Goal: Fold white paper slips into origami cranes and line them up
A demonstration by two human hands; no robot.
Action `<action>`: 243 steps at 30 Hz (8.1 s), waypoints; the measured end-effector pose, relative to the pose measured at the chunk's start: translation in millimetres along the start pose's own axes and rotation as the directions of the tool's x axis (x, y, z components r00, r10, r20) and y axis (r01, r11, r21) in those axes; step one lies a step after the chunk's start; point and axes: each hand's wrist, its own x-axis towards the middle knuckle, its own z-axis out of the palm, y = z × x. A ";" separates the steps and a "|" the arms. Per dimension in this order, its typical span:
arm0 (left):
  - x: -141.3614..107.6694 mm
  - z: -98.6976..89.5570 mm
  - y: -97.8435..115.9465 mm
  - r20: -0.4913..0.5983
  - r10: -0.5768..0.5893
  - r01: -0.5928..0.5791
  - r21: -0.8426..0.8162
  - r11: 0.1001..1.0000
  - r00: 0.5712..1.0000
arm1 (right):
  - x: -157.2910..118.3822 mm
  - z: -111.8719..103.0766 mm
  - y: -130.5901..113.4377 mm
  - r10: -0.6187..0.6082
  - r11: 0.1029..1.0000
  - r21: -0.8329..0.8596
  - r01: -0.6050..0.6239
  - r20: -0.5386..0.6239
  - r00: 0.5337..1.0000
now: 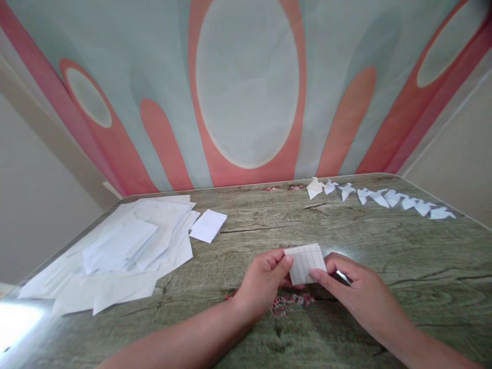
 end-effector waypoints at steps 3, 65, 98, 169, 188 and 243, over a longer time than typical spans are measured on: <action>-0.5 -0.6 0.1 -0.015 0.030 -0.030 0.040 0.999 0.999 | -0.1 1.5 -0.7 0.035 0.999 0.001 -0.035 0.014 0.999; 3.3 2.8 6.0 -0.095 0.045 -0.016 0.286 0.958 0.994 | 6.5 3.8 -7.8 0.139 0.718 0.634 -0.287 0.273 0.952; -0.5 5.6 3.3 0.011 -0.046 0.042 0.247 0.968 0.999 | 10.7 4.4 -3.6 0.145 0.825 0.492 -0.279 0.292 0.945; -1.0 1.0 -3.2 0.144 -0.307 0.213 0.454 0.866 0.941 | 15.6 -9.3 19.4 0.083 0.880 0.457 -0.127 0.115 0.990; 10.1 -32.3 5.1 -0.087 0.010 0.028 0.431 0.902 0.996 | 6.0 -4.8 3.2 0.033 0.976 0.200 -0.086 0.256 0.966; -17.2 -0.5 0.8 0.061 0.386 -0.309 0.719 0.623 0.921 | -4.7 3.7 -8.1 0.075 0.962 0.248 -0.118 0.176 0.981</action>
